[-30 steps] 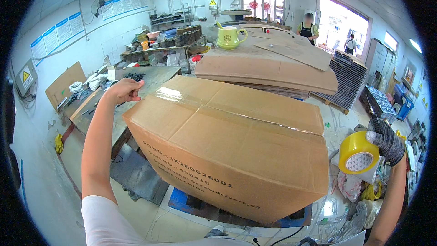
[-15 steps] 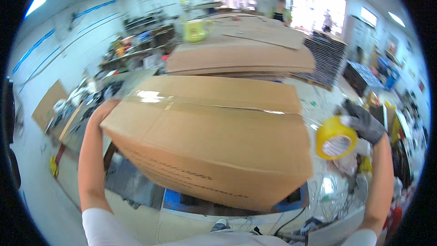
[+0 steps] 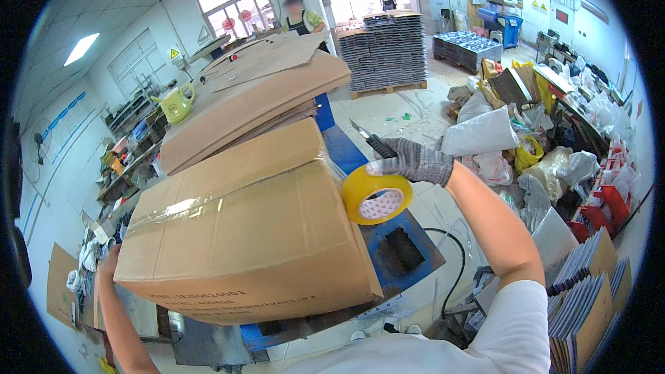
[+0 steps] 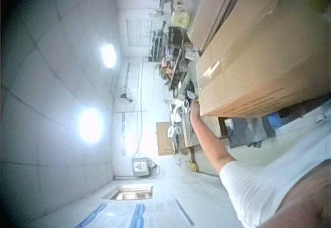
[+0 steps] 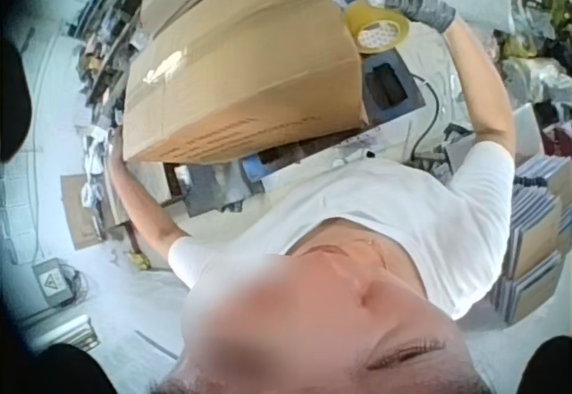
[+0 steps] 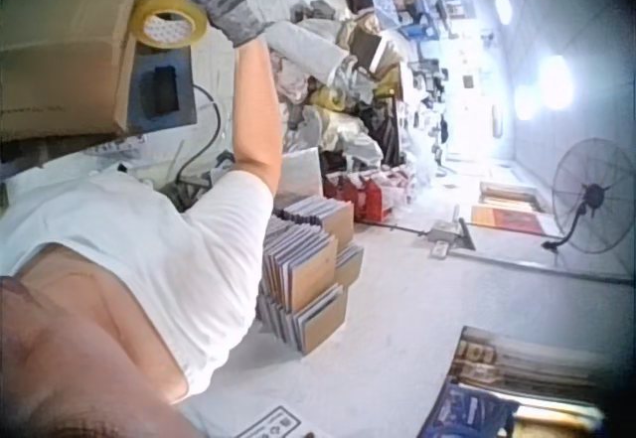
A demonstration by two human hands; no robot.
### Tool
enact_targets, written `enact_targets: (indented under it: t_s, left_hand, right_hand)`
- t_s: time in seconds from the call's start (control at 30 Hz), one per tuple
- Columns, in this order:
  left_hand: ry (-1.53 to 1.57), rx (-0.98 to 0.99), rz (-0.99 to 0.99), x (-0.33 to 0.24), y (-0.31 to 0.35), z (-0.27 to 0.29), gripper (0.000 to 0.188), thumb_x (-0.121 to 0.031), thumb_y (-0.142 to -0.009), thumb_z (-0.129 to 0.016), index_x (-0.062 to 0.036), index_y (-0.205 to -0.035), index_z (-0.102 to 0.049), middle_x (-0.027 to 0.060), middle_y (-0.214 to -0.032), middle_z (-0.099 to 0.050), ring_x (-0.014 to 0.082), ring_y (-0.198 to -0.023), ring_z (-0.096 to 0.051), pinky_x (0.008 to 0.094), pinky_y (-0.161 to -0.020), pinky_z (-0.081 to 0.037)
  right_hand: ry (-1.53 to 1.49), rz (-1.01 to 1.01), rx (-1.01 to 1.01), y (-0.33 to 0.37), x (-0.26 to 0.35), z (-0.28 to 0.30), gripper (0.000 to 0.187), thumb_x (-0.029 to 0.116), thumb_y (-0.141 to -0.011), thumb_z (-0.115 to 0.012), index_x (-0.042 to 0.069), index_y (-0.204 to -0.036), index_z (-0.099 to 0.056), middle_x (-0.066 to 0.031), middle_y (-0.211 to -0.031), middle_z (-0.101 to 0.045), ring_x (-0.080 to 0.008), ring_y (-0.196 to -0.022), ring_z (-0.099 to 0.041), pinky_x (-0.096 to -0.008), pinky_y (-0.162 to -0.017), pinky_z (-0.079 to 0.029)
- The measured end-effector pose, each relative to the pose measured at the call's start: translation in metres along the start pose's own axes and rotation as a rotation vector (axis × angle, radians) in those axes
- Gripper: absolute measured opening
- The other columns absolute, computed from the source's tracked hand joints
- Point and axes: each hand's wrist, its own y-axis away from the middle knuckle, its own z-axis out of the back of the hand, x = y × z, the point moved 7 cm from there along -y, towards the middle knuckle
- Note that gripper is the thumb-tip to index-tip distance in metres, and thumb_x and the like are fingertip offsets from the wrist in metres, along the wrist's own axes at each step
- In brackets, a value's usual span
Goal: The person seals a cardboard box with yellow packing tape and a cutter, then opens another box and stacks flat packaged items inside. The person uses a tape dispenser and a utility knife to secure the box flaps.
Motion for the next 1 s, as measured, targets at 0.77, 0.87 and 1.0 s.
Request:
enact_targets:
  t_s: [0.77,0.87,1.0]
  left_hand:
    - [-0.124,0.208,-1.255,-0.534,0.340,-0.118,0.044,-0.031,-0.096,-0.052,-0.0005,-0.128,-0.052,0.0191,-0.133,-0.052,0.0317,-0.119,-0.054,0.0389,-0.100,-0.041]
    - [-0.482,0.419,-1.197,-0.564,0.332,-0.131,0.064,-0.041,-0.083,-0.067,0.0008,-0.128,-0.051,0.0198,-0.124,-0.058,0.0314,-0.115,-0.056,0.0366,-0.095,-0.045]
    - [-0.672,0.482,-1.372,-0.588,0.358,-0.164,0.082,-0.056,-0.067,-0.075,-0.0008,-0.124,-0.056,0.0182,-0.114,-0.064,0.0309,-0.106,-0.062,0.0374,-0.088,-0.049]
  right_hand:
    - [-0.628,0.240,-0.104,0.010,-0.022,-0.018,0.061,0.035,-0.084,-0.073,-0.003,-0.127,-0.053,-0.0090,-0.108,-0.064,-0.0125,-0.096,-0.056,-0.0281,-0.087,-0.048]
    - [-0.643,0.102,-0.069,0.027,-0.041,-0.017,0.047,0.036,-0.087,-0.070,0.000,-0.114,-0.057,-0.0054,-0.101,-0.062,-0.0112,-0.094,-0.054,-0.0280,-0.086,-0.046]
    - [-0.748,0.290,-0.309,0.046,-0.060,-0.017,0.032,0.032,-0.091,-0.066,0.003,-0.104,-0.057,-0.0025,-0.092,-0.060,-0.0098,-0.089,-0.054,-0.0272,-0.084,-0.046]
